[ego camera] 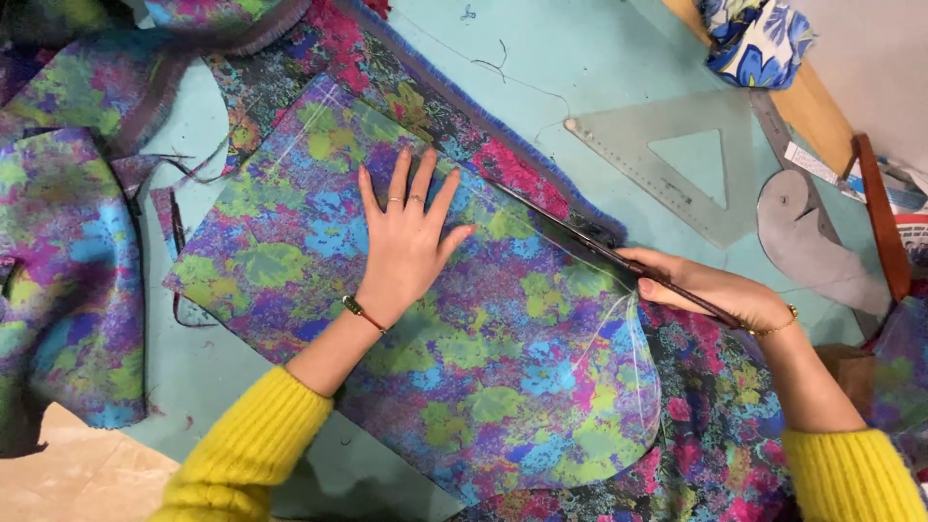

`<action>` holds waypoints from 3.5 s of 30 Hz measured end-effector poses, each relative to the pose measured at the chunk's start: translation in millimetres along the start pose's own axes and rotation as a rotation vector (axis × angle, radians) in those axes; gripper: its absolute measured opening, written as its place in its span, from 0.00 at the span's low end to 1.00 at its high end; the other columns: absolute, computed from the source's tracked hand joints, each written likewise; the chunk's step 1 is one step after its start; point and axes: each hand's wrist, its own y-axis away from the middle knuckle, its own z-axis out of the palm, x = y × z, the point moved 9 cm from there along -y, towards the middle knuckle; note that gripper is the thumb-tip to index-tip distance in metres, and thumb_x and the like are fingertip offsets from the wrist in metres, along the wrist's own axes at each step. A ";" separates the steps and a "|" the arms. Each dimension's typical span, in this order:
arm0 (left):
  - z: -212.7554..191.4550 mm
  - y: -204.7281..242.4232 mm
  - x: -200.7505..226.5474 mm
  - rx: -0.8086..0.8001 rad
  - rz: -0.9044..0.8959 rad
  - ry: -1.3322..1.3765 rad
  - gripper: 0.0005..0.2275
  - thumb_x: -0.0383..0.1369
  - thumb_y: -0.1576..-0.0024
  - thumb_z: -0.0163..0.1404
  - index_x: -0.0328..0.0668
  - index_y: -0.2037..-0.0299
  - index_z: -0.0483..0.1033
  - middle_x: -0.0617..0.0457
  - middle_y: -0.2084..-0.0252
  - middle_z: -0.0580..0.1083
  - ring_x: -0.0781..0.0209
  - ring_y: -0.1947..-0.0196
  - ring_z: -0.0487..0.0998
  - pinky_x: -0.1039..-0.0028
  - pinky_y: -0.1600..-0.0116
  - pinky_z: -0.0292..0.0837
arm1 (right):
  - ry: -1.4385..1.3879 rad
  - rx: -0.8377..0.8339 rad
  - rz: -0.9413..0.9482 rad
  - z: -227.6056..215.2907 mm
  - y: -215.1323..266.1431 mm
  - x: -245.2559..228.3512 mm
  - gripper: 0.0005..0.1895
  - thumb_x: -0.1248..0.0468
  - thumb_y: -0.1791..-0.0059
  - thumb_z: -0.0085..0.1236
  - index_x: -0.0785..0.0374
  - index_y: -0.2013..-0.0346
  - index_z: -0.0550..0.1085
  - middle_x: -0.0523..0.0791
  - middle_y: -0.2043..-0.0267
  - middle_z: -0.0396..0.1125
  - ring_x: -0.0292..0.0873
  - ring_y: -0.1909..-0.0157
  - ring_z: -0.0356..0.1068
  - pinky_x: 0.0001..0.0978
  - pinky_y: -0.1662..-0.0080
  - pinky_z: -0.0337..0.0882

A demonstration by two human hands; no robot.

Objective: The person uses large shears to cut a piece of colorful patterned fabric along the edge of a transparent plastic pattern placed on a table. After cutting, the person removes the pattern and uses a white marking tool to draw on the fabric.

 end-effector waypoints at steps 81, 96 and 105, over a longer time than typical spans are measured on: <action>-14.2 -6.5 -55.0 -0.005 -0.175 0.231 0.32 0.50 0.34 0.46 0.31 0.28 0.55 0.36 0.23 0.51 0.36 0.23 0.49 0.41 0.21 0.42 | 0.179 0.057 -0.088 -19.2 -57.2 -141.0 0.40 0.37 0.50 0.31 0.50 0.27 0.57 0.41 0.70 0.61 0.38 0.66 0.63 0.27 0.57 0.63; -15.5 -5.6 -57.2 0.063 -0.234 0.422 0.33 0.42 0.37 0.54 0.30 0.28 0.55 0.35 0.24 0.50 0.32 0.22 0.39 0.44 0.22 0.30 | -0.319 0.017 -0.172 -13.1 -81.1 -143.5 0.46 0.36 0.46 0.45 0.66 0.24 0.52 0.33 0.79 0.51 0.26 0.81 0.46 0.24 0.76 0.51; -16.9 -4.1 -58.9 0.092 -0.238 0.422 0.32 0.43 0.37 0.54 0.33 0.28 0.54 0.36 0.27 0.54 0.29 0.22 0.40 0.43 0.22 0.32 | -0.295 0.045 -0.177 -10.7 -86.7 -167.1 0.45 0.31 0.49 0.42 0.62 0.31 0.64 0.32 0.75 0.47 0.29 0.76 0.51 0.27 0.71 0.52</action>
